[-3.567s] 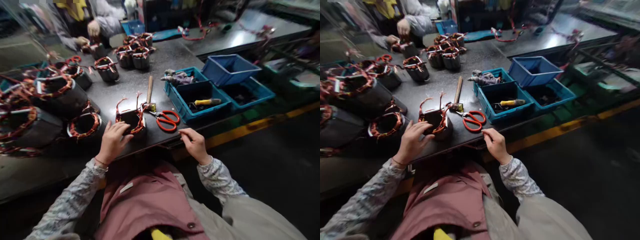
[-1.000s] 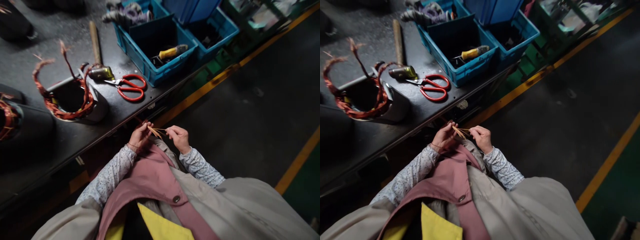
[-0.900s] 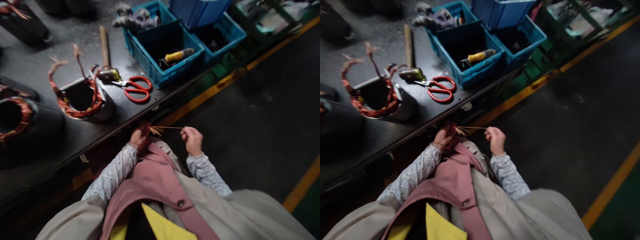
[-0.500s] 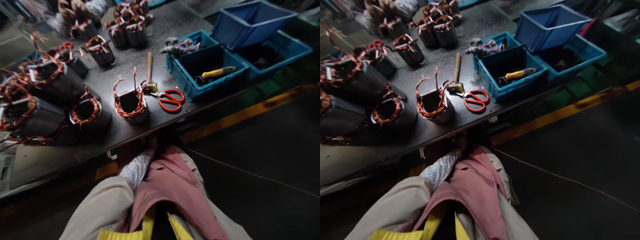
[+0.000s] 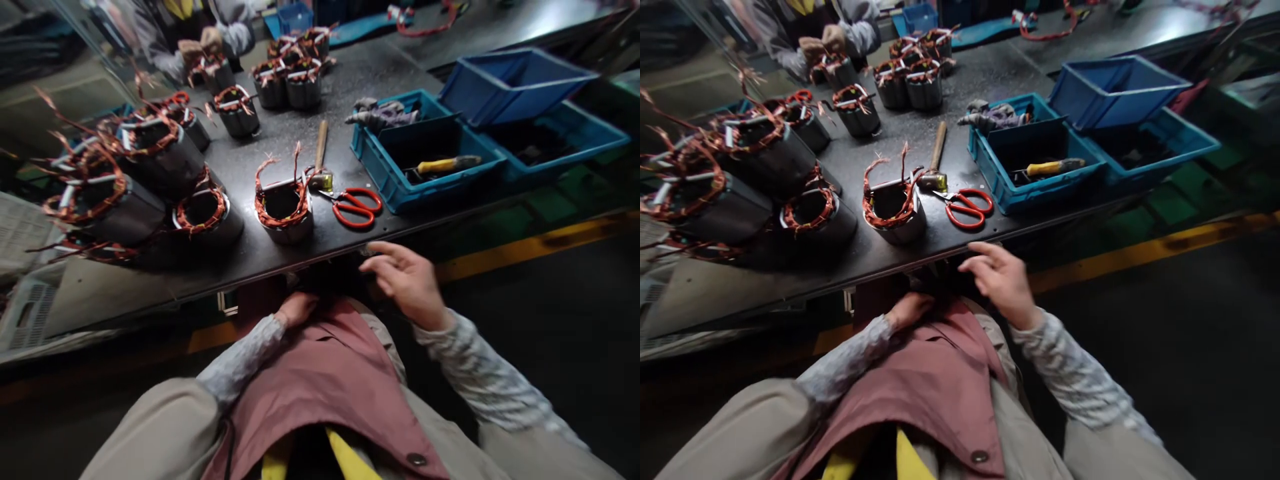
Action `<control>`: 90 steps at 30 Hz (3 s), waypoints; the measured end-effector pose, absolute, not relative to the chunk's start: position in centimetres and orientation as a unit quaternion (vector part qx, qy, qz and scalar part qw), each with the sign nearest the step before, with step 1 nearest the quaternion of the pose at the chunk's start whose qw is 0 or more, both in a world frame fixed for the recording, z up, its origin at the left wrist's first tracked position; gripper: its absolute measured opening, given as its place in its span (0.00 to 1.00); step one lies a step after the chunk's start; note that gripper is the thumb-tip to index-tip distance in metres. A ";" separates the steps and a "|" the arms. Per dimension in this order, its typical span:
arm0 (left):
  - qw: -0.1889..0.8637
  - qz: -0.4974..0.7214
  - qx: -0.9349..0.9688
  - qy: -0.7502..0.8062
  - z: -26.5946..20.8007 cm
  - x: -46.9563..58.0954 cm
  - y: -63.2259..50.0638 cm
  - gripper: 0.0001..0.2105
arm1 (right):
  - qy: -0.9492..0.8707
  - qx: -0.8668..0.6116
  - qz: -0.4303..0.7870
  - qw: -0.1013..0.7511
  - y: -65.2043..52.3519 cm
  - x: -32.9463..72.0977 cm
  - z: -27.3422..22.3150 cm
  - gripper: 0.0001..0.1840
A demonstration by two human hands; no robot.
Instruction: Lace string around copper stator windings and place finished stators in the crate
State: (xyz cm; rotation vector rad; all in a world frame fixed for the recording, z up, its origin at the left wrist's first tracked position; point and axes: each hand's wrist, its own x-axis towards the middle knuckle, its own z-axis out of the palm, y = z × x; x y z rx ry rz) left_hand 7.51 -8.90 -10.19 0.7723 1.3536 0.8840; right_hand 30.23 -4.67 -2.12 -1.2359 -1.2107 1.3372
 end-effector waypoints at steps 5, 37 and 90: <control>0.485 0.442 0.502 0.563 -1.8 5.2 -8.7 0.15 | -0.572 -0.395 0.603 0.393 -4.1 21.8 -2.2 0.24; 0.023 0.238 0.804 0.544 3.8 0.4 3.1 0.08 | -0.697 -0.459 0.311 0.454 -0.2 19.8 -2.8 0.14; 0.462 0.420 0.502 0.599 2.1 7.8 -3.7 0.08 | -0.498 -0.388 0.689 0.356 -0.8 22.0 -3.0 0.15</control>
